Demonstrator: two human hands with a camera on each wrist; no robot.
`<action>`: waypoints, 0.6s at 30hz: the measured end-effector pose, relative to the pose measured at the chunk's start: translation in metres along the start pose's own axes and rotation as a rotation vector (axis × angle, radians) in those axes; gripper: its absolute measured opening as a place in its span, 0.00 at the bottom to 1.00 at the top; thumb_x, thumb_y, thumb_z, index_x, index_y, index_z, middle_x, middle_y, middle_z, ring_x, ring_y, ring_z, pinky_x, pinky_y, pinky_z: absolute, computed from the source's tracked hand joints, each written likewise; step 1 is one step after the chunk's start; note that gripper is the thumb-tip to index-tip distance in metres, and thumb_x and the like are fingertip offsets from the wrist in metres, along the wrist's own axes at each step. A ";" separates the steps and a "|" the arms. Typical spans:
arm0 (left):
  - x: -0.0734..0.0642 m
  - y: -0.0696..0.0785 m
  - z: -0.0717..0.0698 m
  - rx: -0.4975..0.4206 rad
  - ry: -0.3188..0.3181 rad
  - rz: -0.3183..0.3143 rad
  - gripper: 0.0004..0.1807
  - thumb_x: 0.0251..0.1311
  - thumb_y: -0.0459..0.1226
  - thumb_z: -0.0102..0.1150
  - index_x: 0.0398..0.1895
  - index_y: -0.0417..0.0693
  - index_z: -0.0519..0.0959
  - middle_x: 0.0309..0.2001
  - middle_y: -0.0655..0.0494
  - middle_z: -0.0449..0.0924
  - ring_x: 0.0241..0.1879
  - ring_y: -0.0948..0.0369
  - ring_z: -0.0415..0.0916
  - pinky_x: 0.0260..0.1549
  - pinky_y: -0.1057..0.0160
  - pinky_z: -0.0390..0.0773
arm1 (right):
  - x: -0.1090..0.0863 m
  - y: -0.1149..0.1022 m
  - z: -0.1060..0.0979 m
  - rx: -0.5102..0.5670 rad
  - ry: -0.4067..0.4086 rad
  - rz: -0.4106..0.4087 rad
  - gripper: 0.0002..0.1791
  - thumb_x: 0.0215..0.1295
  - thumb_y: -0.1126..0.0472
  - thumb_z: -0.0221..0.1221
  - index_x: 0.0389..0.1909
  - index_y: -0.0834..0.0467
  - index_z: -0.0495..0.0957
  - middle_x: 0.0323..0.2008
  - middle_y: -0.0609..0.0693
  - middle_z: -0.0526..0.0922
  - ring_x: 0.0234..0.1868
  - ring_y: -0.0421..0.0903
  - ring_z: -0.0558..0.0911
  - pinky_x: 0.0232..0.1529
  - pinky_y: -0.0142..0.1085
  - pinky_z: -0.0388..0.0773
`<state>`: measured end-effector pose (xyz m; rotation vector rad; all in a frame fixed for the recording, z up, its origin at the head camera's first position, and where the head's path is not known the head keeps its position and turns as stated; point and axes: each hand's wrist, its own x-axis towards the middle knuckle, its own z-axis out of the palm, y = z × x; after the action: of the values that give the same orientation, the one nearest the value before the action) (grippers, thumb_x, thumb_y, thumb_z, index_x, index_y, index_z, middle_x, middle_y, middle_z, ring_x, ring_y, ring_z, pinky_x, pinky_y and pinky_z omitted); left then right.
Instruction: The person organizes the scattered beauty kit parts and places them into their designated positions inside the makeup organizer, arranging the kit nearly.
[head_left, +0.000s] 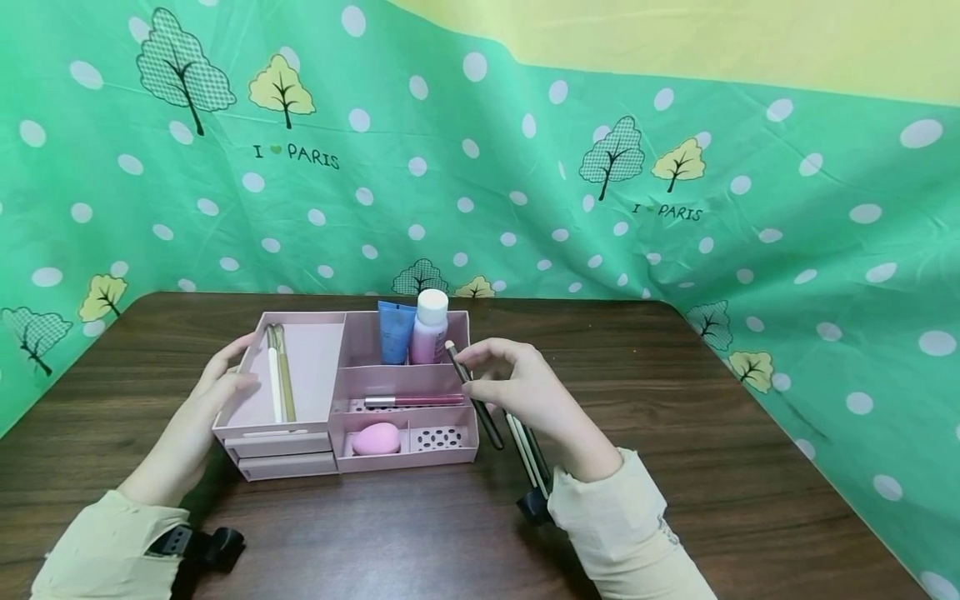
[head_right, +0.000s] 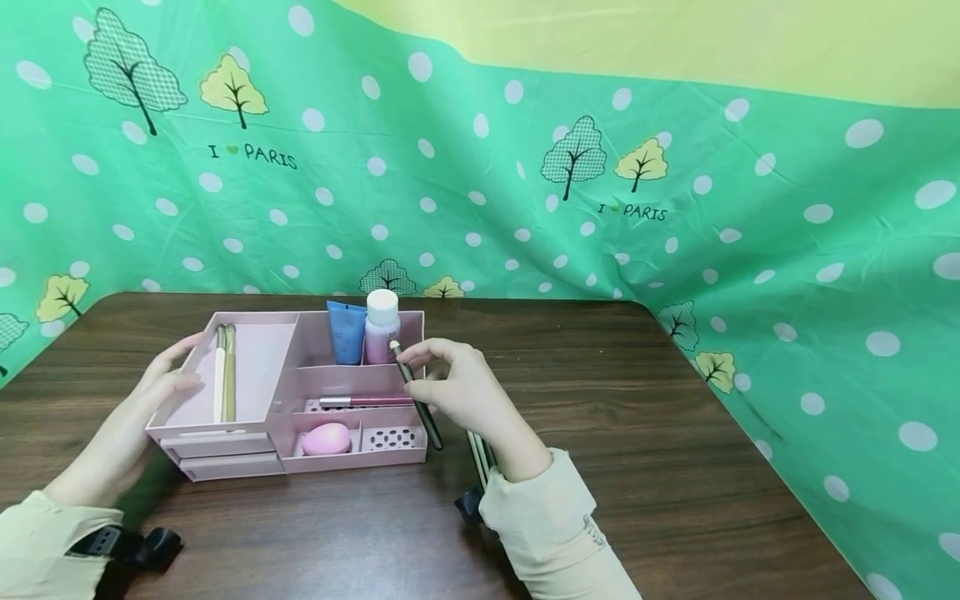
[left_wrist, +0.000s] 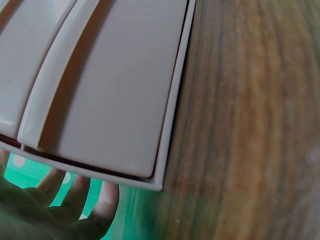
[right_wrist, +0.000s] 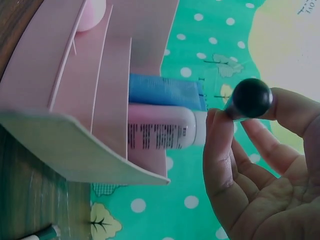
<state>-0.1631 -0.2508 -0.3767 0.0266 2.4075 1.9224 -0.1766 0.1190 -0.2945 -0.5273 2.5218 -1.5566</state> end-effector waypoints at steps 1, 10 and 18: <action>0.000 0.000 0.000 0.001 0.001 -0.001 0.32 0.75 0.50 0.39 0.78 0.75 0.44 0.72 0.49 0.44 0.64 0.58 0.50 0.56 0.53 0.54 | 0.000 -0.001 0.001 0.000 -0.001 -0.003 0.17 0.57 0.69 0.63 0.49 0.64 0.80 0.39 0.58 0.83 0.22 0.41 0.74 0.24 0.33 0.74; 0.001 0.000 0.000 -0.005 0.000 -0.007 0.32 0.75 0.50 0.39 0.78 0.75 0.44 0.74 0.48 0.41 0.65 0.56 0.49 0.57 0.53 0.53 | 0.006 -0.011 0.019 0.026 -0.041 -0.033 0.17 0.57 0.68 0.63 0.49 0.62 0.81 0.40 0.56 0.83 0.28 0.47 0.79 0.29 0.43 0.81; 0.001 0.001 0.000 -0.015 0.002 -0.004 0.32 0.75 0.49 0.40 0.77 0.77 0.45 0.74 0.49 0.42 0.65 0.57 0.49 0.56 0.55 0.54 | 0.015 -0.028 0.037 0.074 -0.086 -0.032 0.17 0.58 0.67 0.65 0.50 0.60 0.82 0.48 0.56 0.82 0.29 0.41 0.79 0.31 0.39 0.81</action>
<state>-0.1641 -0.2506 -0.3762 0.0192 2.3923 1.9389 -0.1739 0.0708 -0.2857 -0.6137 2.3937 -1.5953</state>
